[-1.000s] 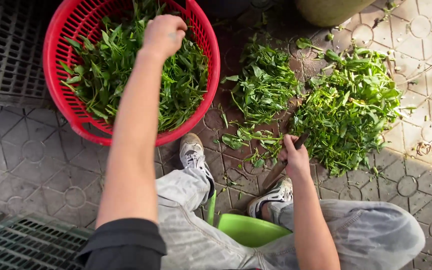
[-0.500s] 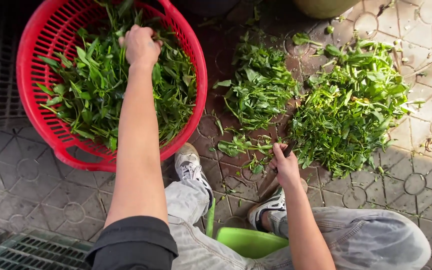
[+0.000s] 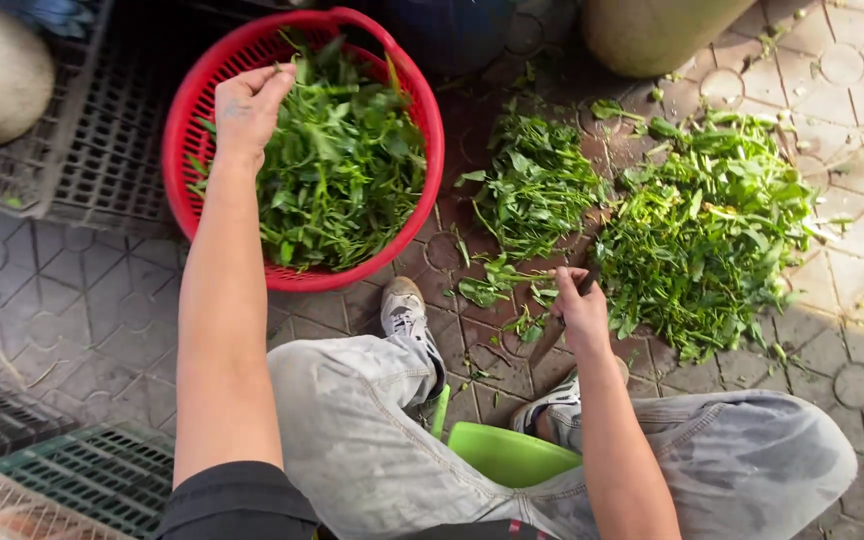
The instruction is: Sorting and trimming leafy green vegetables into a basket using a small knife.
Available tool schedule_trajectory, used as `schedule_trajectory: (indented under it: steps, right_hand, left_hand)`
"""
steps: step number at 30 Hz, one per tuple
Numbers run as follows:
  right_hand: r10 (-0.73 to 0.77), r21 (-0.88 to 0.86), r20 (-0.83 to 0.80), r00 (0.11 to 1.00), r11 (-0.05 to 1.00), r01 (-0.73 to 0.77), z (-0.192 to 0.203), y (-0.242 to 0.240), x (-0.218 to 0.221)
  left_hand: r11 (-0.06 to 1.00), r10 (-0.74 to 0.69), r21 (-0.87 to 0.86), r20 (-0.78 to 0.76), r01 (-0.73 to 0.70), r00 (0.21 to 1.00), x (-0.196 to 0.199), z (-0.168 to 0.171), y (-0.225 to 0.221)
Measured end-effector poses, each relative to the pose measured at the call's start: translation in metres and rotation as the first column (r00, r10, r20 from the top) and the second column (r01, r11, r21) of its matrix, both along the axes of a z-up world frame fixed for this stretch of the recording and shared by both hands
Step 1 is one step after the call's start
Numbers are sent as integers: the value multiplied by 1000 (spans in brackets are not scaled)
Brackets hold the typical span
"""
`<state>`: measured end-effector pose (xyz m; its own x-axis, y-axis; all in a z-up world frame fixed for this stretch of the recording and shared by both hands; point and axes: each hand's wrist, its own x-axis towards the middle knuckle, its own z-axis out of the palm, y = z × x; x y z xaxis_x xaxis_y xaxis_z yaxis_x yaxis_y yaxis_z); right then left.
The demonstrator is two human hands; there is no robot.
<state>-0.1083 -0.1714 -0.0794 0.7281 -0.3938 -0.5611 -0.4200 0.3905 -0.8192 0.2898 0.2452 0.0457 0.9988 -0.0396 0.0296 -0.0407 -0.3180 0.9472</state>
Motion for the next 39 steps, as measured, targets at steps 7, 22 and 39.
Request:
schedule_trajectory:
  steps: [7,22,39]
  right_hand:
    - [-16,-158,-70,997,987,5,71,19,24]
    - [784,-383,-13,621,570,-727,210,189,244]
    - [718,-828,393,575,548,-119,217,256,220]
  left_hand:
    - [985,170,19,-43,-169,985,-39,51,23]
    - [995,-76,-56,164,86,984,-135,101,-3]
    - [962,-106,-208,304,175,947,-154,125,-6]
